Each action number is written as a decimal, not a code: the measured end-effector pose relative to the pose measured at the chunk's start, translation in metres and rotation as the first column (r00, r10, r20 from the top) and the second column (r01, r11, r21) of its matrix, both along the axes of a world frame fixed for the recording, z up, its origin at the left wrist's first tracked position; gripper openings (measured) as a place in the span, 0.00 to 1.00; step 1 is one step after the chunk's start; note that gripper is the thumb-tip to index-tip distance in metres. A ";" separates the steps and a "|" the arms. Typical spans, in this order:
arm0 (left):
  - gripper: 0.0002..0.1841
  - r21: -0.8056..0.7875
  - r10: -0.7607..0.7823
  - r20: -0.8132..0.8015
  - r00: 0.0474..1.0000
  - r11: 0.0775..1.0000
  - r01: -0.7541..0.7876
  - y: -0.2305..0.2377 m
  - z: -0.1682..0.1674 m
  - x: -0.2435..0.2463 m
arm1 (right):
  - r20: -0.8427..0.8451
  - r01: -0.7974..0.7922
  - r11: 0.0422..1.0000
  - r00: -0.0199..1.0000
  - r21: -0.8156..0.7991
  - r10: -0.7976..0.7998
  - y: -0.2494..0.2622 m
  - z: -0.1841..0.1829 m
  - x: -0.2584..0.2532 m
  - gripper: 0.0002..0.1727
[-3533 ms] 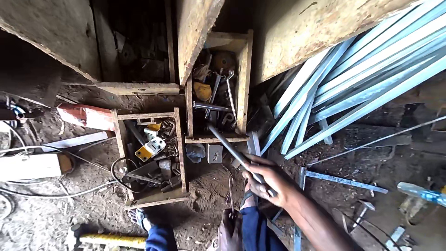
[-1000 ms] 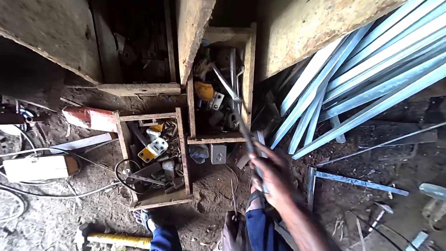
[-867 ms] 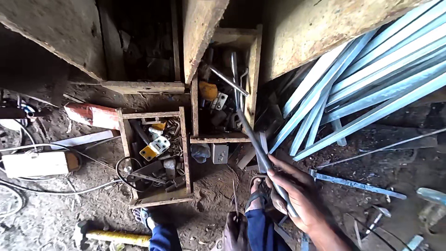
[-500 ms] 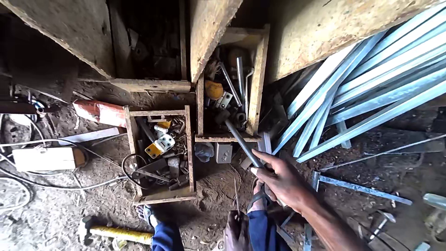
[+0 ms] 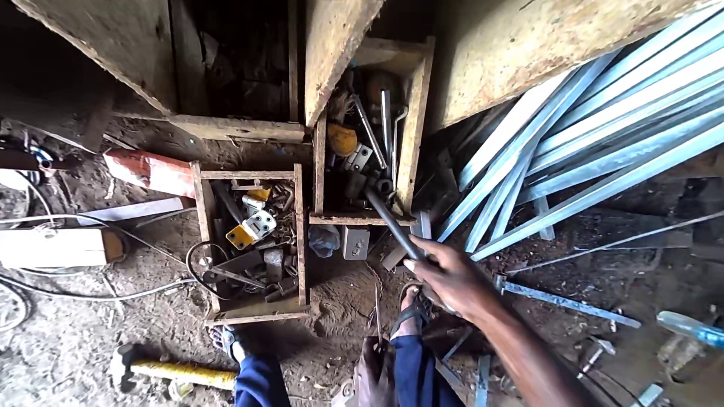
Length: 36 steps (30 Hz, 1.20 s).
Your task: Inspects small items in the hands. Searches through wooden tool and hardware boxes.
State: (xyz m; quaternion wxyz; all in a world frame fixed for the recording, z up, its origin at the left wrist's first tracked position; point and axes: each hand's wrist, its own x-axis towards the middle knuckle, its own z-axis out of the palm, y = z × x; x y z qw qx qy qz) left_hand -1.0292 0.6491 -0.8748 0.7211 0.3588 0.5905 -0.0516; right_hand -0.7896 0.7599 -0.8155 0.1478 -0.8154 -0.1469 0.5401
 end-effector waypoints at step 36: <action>0.18 -0.006 0.032 -0.009 0.999 0.999 -0.032 0.013 -0.004 -0.001 | 0.125 -0.807 0.544 0.530 -0.229 0.839 0.086 0.007 0.080 0.28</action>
